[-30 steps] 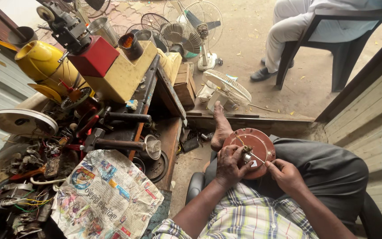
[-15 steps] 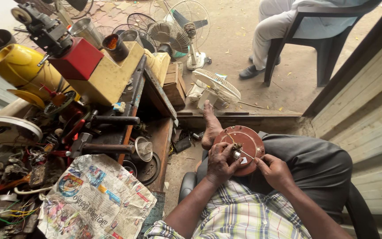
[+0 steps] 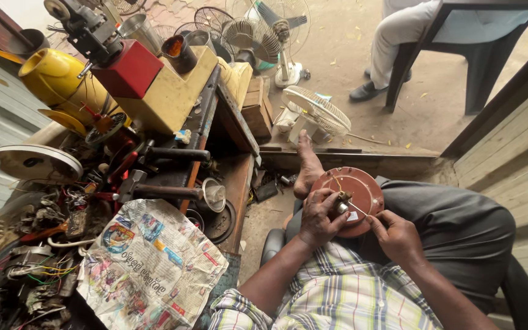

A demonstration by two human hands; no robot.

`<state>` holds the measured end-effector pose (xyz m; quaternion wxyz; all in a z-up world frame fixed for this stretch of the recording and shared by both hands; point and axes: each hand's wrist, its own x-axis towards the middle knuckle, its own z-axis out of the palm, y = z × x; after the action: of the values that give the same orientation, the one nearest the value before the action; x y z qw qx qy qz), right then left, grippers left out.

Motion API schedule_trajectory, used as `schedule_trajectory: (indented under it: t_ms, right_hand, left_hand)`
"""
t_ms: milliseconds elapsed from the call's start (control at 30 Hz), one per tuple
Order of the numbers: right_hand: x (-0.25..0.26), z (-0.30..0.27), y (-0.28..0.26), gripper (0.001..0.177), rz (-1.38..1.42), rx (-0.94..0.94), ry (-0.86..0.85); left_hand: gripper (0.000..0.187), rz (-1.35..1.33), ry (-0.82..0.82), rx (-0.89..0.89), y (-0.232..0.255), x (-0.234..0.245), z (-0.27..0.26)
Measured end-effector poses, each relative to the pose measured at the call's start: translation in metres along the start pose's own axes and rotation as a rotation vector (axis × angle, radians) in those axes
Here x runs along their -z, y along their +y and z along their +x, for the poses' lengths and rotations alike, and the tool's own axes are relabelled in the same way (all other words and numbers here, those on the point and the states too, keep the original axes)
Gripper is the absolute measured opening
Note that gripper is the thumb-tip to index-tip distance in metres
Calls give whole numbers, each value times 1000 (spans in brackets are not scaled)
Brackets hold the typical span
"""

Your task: The person uses a screwdriver to tighten a screw on a circular reddish-brown electrical component held in their hands. The task involves repetitive adjustments to the central screw while the component is supported by the left hand.

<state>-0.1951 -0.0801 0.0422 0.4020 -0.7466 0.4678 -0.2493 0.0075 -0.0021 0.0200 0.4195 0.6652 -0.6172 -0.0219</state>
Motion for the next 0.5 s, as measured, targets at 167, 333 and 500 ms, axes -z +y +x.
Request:
schedule_trajectory:
  t_ms: [167, 333, 500]
  right_hand:
    - [-4, -4, -2, 28, -49, -61, 6]
    - [-10, -5, 7, 26, -157, 159, 118]
    - [-12, -8, 10, 23, -196, 268, 188]
  left_hand:
    - [55, -3, -16, 4, -2, 0, 1]
    - [54, 4, -20, -5, -4, 0, 1]
    - [54, 0, -2, -8, -4, -1, 0]
